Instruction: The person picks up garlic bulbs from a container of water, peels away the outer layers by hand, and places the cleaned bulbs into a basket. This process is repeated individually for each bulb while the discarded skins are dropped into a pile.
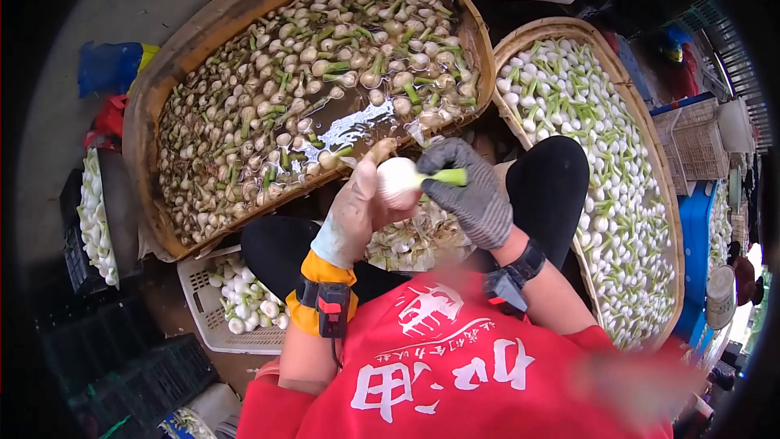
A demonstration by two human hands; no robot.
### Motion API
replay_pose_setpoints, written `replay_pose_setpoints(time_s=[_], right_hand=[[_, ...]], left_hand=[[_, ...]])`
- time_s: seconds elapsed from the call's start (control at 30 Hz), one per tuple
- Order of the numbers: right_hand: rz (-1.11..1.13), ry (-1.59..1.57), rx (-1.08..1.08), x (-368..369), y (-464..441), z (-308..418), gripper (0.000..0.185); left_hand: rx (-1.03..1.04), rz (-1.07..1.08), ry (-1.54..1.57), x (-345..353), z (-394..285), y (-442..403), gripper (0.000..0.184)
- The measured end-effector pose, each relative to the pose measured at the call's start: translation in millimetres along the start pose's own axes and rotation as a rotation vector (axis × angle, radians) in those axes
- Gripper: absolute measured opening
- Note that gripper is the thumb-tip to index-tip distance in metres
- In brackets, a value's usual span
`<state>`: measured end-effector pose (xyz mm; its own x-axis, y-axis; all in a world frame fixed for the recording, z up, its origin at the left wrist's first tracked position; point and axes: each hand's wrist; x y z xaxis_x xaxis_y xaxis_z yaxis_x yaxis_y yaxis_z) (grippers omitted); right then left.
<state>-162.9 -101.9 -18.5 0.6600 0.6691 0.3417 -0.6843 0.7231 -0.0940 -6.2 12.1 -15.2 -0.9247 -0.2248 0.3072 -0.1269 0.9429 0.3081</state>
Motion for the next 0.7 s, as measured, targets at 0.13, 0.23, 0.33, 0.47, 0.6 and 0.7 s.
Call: replay_pose_setpoints(time_s=[0.13,0.23,0.33,0.47,0.6,0.7], right_hand=[[0.042,0.39,0.161,24.3,-6.0,-3.1,0.04],[0.046,0.37,0.38,1.7,-0.3,-10.0,0.038],[0.054,0.471,0.459,-16.7,7.9,-11.4,0.038],[0.045,0.162,0.498,-11.2,16.9,-41.5,0.042],[0.28,0.362,0.477,5.9,-9.5,-39.5,0.051],[0.321,0.461,0.431,-2.3,-13.1,-40.8,0.052]], left_hand=[[0.042,-0.3,-0.312,-60.5,-26.4,5.4,0.038],[0.059,-0.889,-0.655,-157.7,-56.7,52.6,0.024],[-0.534,-1.075,-1.608,-259.4,-79.2,128.5,0.035],[-0.442,-0.5,-0.195,-389.5,-34.9,146.3,0.038],[-0.453,-0.434,-1.387,-168.8,-81.9,-10.5,0.035],[-0.39,-0.019,-1.434,-191.5,-16.9,-101.4,0.055]])
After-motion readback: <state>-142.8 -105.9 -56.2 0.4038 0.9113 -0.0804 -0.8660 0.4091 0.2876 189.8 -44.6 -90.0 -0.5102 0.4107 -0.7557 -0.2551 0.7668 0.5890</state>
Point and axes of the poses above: each hand's wrist, its own y-axis away from the middle knuckle, its own x-axis out of the palm, z = x × y, and after that the axes turned 14 degrees about -y, right-handed
